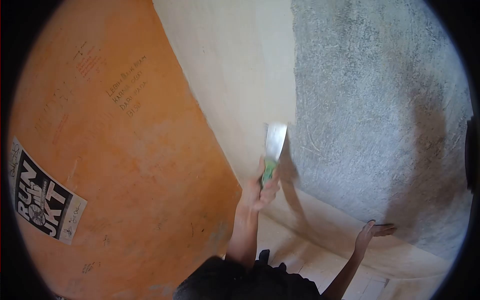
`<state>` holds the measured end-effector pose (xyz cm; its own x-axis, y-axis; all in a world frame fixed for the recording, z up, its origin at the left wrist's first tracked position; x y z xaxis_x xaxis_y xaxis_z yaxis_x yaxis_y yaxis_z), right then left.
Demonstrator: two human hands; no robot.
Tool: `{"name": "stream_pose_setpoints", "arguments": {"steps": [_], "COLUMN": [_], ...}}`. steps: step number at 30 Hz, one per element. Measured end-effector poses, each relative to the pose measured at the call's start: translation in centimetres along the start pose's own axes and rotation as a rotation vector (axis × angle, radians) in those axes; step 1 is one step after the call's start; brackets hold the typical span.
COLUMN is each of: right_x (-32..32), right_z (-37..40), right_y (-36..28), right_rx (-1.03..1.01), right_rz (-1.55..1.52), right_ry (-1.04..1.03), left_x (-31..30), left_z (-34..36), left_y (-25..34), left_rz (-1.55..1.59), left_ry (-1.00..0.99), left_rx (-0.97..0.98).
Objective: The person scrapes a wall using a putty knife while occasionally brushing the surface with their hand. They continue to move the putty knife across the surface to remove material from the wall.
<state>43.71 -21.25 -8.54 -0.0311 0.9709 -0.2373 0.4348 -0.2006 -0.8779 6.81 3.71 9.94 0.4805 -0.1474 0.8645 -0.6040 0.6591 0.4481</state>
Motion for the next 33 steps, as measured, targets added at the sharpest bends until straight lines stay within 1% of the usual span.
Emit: {"name": "stream_pose_setpoints", "arguments": {"steps": [1,2,3,4,5,6,7,8,10,11,13,14,15,17,18,20,21,22,23,24,25,27,28,29,30,31,32,33], "right_x": [-0.1,0.3,1.0,0.5,-0.3,-0.4,0.0,0.6,0.5,0.6,0.8,1.0,0.8,0.2,0.2,0.5,0.9,0.7,0.2,0.4,0.3,-0.5,0.0,0.6,0.5,0.4,0.5,1.1], "right_z": [0.5,0.8,0.5,0.2,0.5,0.6,0.2,0.1,0.1,0.0,-0.5,-1.0,-0.9,-0.2,-0.2,0.1,0.3,0.6,0.7,0.3,-0.1,-0.2,-0.3,0.0,0.1,0.0,0.0,0.1], "right_y": [-2.1,-3.1,-3.2,-3.6,-3.8,-2.9,-0.7,1.0,2.3,2.8,3.0,2.7,2.5,2.2,1.6,1.2,0.4,-1.0,-2.0,-1.9,-1.9,-1.2,0.0,0.5,0.2,-0.2,-0.9,-1.0], "right_rx": [0.032,0.065,0.068,-0.031,-0.131,-0.129,-0.057,0.012,0.029,0.053,0.031,0.006,-0.015,-0.055,-0.059,0.047,0.033,-0.043,-0.113,-0.114,-0.12,-0.116,-0.034,0.046,0.041,0.017,-0.003,-0.005], "right_rz": [-0.002,-0.002,-0.004,0.022,0.051,0.059,0.058,0.054,0.04,0.027,0.032,0.036,0.049,0.074,0.073,0.035,0.032,0.045,0.06,0.06,0.02,-0.009,0.014,0.036,0.036,0.018,-0.004,-0.011], "right_ry": [-0.105,-0.207,-0.199,-0.056,0.075,0.059,-0.058,-0.168,-0.162,-0.153,-0.131,-0.114,-0.107,-0.105,-0.113,-0.223,-0.217,-0.068,0.082,0.095,0.086,0.055,-0.12,-0.288,-0.284,-0.223,-0.162,-0.155], "left_x": [-2.2,-2.1,-1.8,-2.0,-0.5,3.2,5.2,5.0,4.3,2.8,-2.1,-1.6,-0.6,1.5,2.7,2.4,2.6,1.7,-0.3,-0.3,-0.3,2.4,4.7,4.6,4.7,5.0,2.7,1.2], "left_z": [0.0,-0.1,0.0,0.5,0.6,0.1,-0.1,0.0,0.2,0.5,0.7,0.9,1.2,0.9,0.6,1.3,1.2,1.1,1.2,1.4,0.9,0.9,0.6,0.9,1.0,0.9,0.8,1.2], "left_y": [-1.3,-1.4,-1.3,-1.5,-0.7,1.3,2.6,2.5,2.0,1.0,-2.8,-2.9,-2.4,0.3,1.4,1.2,0.9,0.1,-1.7,-2.7,-2.5,0.7,2.2,2.1,2.1,2.3,0.7,-0.4], "left_rz": [0.054,0.046,0.052,0.066,0.074,0.002,-0.073,-0.069,-0.052,-0.052,0.11,0.114,0.122,0.096,0.046,0.059,0.067,0.068,0.062,0.055,0.057,0.055,0.046,0.049,0.05,0.048,0.09,0.084], "left_ry": [0.068,0.062,0.047,0.046,0.065,0.01,-0.049,-0.046,-0.055,-0.058,0.059,-0.045,-0.039,0.036,0.016,0.019,0.005,-0.014,-0.041,-0.064,-0.068,0.034,-0.034,-0.031,-0.042,-0.06,-0.019,-0.027], "left_rx": [-0.056,-0.06,-0.067,-0.074,-0.076,-0.007,0.06,0.062,0.074,0.076,-0.117,-0.142,-0.147,-0.051,0.02,0.009,-0.006,-0.002,-0.062,-0.128,-0.136,-0.033,-0.026,-0.029,-0.026,-0.019,-0.08,-0.078]}}
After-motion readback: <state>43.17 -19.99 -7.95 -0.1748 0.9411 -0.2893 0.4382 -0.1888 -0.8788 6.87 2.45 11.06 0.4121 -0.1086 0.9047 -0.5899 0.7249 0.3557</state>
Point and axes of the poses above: each hand's wrist, its own z-axis away from the middle knuckle, its own x-axis out of the palm, y = z × x, the point moved 8 cm from there along -z, towards the middle knuckle, and after that the axes turned 15 degrees about y, right-handed, at the moved point
